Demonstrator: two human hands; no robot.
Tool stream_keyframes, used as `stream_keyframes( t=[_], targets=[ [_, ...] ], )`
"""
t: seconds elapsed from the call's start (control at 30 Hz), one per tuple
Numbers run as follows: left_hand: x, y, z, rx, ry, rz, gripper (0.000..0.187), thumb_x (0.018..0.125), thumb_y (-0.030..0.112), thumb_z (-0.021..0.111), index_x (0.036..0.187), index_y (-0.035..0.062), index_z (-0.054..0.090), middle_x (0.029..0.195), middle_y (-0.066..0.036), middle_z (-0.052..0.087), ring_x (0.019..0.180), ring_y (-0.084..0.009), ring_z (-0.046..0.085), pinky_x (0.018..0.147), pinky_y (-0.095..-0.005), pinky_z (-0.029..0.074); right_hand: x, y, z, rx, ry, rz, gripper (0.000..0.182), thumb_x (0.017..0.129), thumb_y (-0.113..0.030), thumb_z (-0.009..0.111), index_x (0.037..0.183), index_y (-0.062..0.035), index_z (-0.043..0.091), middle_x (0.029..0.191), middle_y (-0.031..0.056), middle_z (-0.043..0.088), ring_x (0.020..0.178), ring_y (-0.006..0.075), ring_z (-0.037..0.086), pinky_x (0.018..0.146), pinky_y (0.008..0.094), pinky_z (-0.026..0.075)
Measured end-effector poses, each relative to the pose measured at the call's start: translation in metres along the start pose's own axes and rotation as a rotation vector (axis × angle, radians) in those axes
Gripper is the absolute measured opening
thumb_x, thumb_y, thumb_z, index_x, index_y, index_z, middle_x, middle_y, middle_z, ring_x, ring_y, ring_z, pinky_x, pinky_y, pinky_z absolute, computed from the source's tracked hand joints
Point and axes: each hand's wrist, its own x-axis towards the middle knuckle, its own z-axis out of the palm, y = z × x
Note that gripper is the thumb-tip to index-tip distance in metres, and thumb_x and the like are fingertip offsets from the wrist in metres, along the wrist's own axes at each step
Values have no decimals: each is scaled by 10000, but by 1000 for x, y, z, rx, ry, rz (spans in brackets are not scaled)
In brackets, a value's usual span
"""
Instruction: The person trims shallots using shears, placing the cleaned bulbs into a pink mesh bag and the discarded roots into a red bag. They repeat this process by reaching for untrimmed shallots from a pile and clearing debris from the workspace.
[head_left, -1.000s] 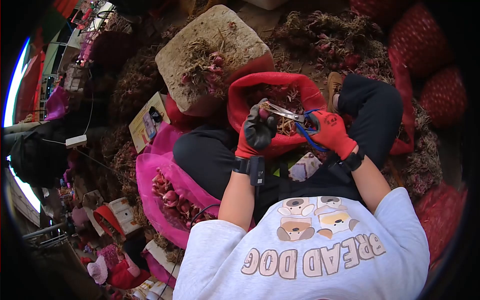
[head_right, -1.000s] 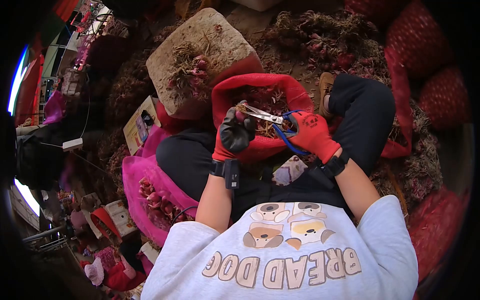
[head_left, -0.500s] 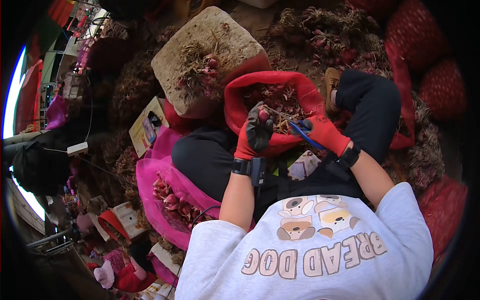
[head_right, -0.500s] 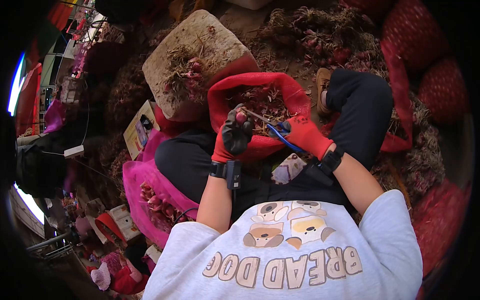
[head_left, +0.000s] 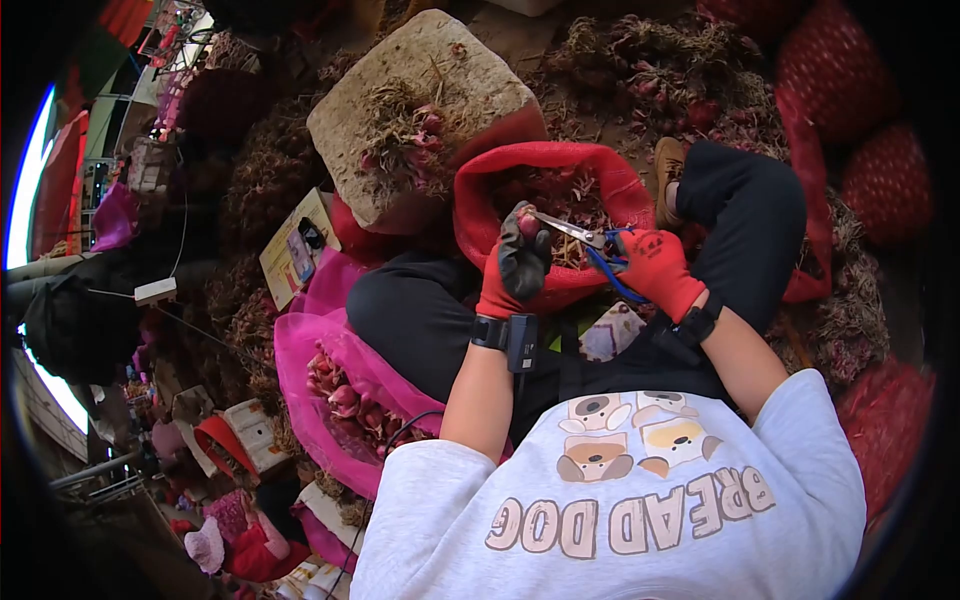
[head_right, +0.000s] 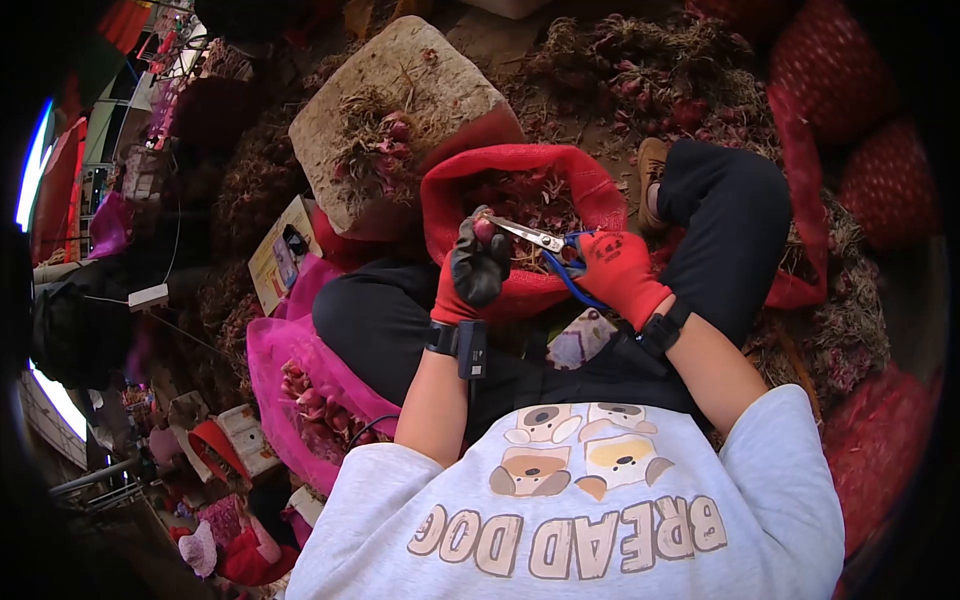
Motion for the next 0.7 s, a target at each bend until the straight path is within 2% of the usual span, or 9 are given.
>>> stream_keyframes(
  t=[0.17, 0.23, 0.33, 0.43, 0.5, 0.57, 0.6, 0.67, 0.7],
  targets=[
    [0, -3, 1, 80, -47, 47, 359, 898, 144, 562, 1243, 104, 473, 1105, -15, 580, 973, -135, 586, 906, -315, 464, 2, 4, -1, 111, -109, 39, 435, 780, -515, 598, 815, -81, 598, 729, 125, 633, 691, 299, 632, 624, 405, 489],
    [-5, -3, 28, 177, 17, 139, 379, 901, 168, 564, 1258, 110, 453, 1118, -19, 562, 1011, -146, 571, 906, -325, 469, 2, -1, -10, 115, -39, 49, 435, 780, -513, 602, 816, -79, 599, 722, 119, 628, 683, 298, 630, 621, 401, 489],
    [2, 1, 23, 564, 177, 227, 394, 911, 190, 560, 1276, 118, 430, 1128, -37, 550, 1059, -163, 553, 905, -354, 479, 2, -5, -18, 107, 81, 4, 424, 781, -509, 607, 813, -86, 598, 719, 105, 621, 675, 295, 626, 612, 396, 487],
    [3, 0, 23, 738, 171, 336, 333, 925, 185, 544, 1237, 97, 470, 1168, -72, 526, 1066, -172, 550, 904, -347, 482, 2, -5, -21, 85, 121, -37, 406, 779, -499, 618, 823, -96, 596, 735, 89, 615, 684, 286, 624, 605, 390, 483],
    [2, 3, 21, 1505, 52, 596, 286, 935, 158, 524, 1208, 79, 499, 1188, -89, 510, 1042, -175, 557, 892, -320, 482, 3, -5, -22, 31, 115, -52, 392, 773, -487, 629, 836, -102, 595, 755, 83, 615, 699, 280, 625, 605, 387, 481],
    [1, 4, 21, 1665, 10, 616, 253, 940, 138, 509, 1181, 61, 523, 1198, -98, 502, 1028, -176, 558, 881, -297, 481, 2, -1, -21, -57, 111, -59, 378, 763, -474, 643, 851, -109, 594, 777, 81, 616, 719, 274, 626, 608, 384, 479],
    [1, 3, 21, 1438, 37, 512, 243, 941, 130, 505, 1169, 52, 533, 1198, -98, 502, 1026, -175, 556, 877, -288, 479, 2, 2, -17, -67, 102, -63, 376, 760, -470, 645, 862, -112, 594, 781, 80, 615, 726, 273, 627, 611, 385, 479],
    [-2, 2, 24, 1251, 64, 385, 249, 943, 120, 494, 1179, 47, 528, 1191, -93, 506, 1018, -174, 555, 867, -276, 477, 2, 11, -7, -86, 84, -68, 374, 755, -463, 648, 883, -116, 595, 789, 79, 612, 740, 270, 628, 617, 386, 478],
    [-3, 3, 26, 1290, 66, 361, 265, 945, 117, 489, 1201, 51, 513, 1185, -87, 510, 1013, -174, 556, 862, -274, 477, 2, 14, -5, -111, 61, -81, 372, 752, -456, 658, 876, -111, 600, 774, 82, 612, 714, 272, 622, 605, 389, 473]
  ],
)
